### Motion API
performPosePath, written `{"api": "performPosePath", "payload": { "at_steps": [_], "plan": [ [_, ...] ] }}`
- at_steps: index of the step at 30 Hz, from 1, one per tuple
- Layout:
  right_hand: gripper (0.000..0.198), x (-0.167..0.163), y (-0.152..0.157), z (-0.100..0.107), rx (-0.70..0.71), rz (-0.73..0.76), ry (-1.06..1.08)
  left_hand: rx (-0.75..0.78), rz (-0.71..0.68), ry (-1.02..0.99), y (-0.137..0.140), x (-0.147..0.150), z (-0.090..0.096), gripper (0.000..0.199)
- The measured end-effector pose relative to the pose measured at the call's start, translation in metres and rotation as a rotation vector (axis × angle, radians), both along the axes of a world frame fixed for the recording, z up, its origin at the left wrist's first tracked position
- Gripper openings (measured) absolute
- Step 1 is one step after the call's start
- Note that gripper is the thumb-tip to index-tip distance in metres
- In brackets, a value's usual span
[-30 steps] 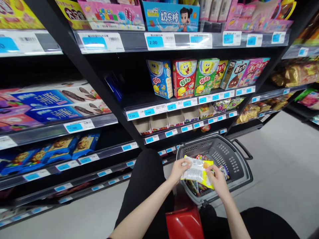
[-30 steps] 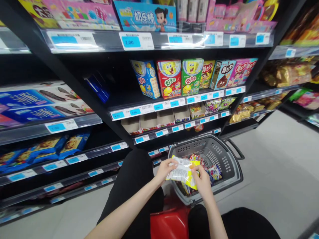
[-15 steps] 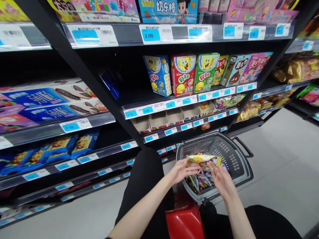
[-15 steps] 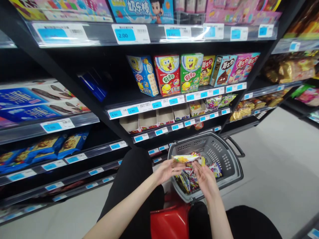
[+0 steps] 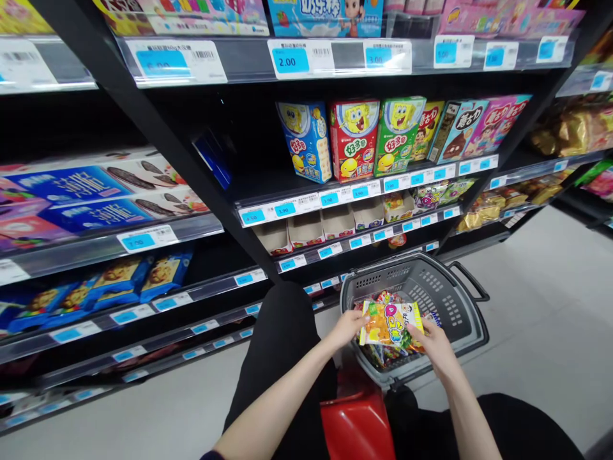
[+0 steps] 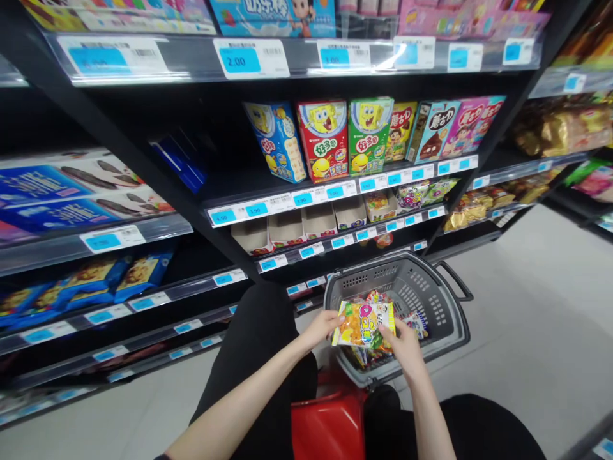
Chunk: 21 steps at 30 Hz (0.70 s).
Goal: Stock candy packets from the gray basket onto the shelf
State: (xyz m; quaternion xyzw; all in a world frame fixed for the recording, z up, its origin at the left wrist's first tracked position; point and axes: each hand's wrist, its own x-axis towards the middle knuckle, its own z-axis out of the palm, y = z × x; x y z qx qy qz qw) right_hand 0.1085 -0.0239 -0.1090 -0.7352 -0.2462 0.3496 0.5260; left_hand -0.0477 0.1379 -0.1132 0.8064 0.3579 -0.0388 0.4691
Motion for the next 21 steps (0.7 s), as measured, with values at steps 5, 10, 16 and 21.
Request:
{"api": "performPosePath", "payload": {
  "at_steps": [5, 10, 16, 21],
  "plan": [
    [0.031, -0.017, 0.013, -0.012, -0.173, 0.187, -0.32, 0.196, -0.108, 0.268, 0.002, -0.011, 0.005, 0.029],
    [0.023, -0.05, 0.035, -0.025, -0.461, 0.492, -0.735, 0.294, -0.101, 0.416, 0.001, -0.022, 0.005, 0.025],
    [0.035, -0.09, 0.043, -0.055, -0.646, 0.534, -0.785, 0.278, 0.051, -0.117, 0.02, 0.003, 0.027, 0.019],
    [0.03, -0.089, 0.036, -0.071, -0.763, 0.546, -0.762, 0.502, -0.049, -0.46, 0.069, 0.097, 0.089, 0.025]
  ]
}}
